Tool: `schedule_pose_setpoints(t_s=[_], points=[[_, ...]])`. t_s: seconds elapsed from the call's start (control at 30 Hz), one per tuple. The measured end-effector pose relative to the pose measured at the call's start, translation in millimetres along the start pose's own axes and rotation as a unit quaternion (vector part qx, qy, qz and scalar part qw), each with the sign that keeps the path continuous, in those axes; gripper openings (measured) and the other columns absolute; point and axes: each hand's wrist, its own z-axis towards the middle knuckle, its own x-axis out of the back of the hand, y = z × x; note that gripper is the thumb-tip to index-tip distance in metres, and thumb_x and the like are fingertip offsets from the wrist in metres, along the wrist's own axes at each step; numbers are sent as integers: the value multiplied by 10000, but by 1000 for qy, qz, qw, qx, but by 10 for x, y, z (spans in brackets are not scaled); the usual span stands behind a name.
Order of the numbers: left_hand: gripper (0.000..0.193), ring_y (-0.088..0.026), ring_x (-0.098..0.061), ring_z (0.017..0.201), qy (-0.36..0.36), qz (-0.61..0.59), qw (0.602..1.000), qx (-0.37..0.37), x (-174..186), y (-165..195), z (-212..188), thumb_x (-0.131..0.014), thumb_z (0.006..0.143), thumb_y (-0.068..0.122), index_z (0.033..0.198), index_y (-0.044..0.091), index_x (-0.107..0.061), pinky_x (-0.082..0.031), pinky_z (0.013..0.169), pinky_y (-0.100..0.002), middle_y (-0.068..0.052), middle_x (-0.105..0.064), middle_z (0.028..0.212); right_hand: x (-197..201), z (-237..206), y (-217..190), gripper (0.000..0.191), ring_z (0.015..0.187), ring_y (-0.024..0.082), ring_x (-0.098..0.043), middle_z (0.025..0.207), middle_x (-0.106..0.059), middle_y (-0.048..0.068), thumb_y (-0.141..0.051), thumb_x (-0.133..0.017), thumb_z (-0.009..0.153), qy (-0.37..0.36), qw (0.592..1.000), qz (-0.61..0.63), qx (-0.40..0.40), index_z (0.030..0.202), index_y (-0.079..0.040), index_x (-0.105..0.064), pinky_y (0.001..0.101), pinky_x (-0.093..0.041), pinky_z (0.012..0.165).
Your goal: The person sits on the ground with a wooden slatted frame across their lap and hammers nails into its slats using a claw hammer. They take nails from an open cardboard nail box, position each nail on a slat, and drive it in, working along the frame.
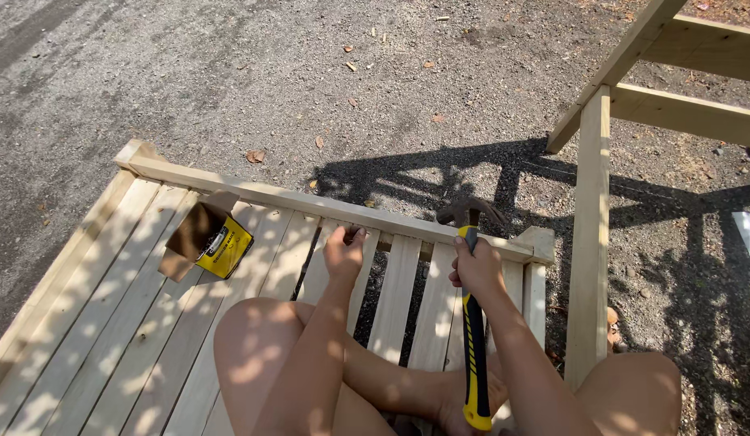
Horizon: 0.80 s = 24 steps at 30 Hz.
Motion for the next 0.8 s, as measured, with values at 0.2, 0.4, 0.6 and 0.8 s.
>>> schedule_pose_setpoints(t_s=[0.2,0.4,0.6,0.8], points=[[162,-215,-742,763,-98,13,994,-36,-612,-289,103,-777,883,170,972,41,-733,-567,722,-347,-93,-759,856,-193,462,176,327,431,174,-547,631,-560,88,-293,-571,1024,-50,999,-9,0,963,25,-528,367,-485,405],[104,-259,-693,888,-35,117,968,-220,-967,-556,96,-767,853,180,929,113,-744,-492,802,-405,-47,-745,918,-214,686,336,299,411,158,-486,622,-523,70,-263,-592,1022,-40,997,69,-18,942,18,-527,359,-412,380],[79,-223,-671,925,-29,202,960,-191,-1077,-680,83,-743,889,241,914,167,-743,-435,834,-396,15,-732,927,-213,744,374,273,398,154,-491,615,-538,69,-252,-597,1012,-24,998,50,-18,932,3,-540,353,-417,373],[82,-212,-666,918,-38,215,958,-186,-1128,-687,109,-723,901,259,916,181,-743,-425,833,-388,36,-734,941,-201,737,312,252,402,145,-508,610,-556,47,-265,-600,998,-18,999,24,-39,928,-24,-576,340,-439,384]])
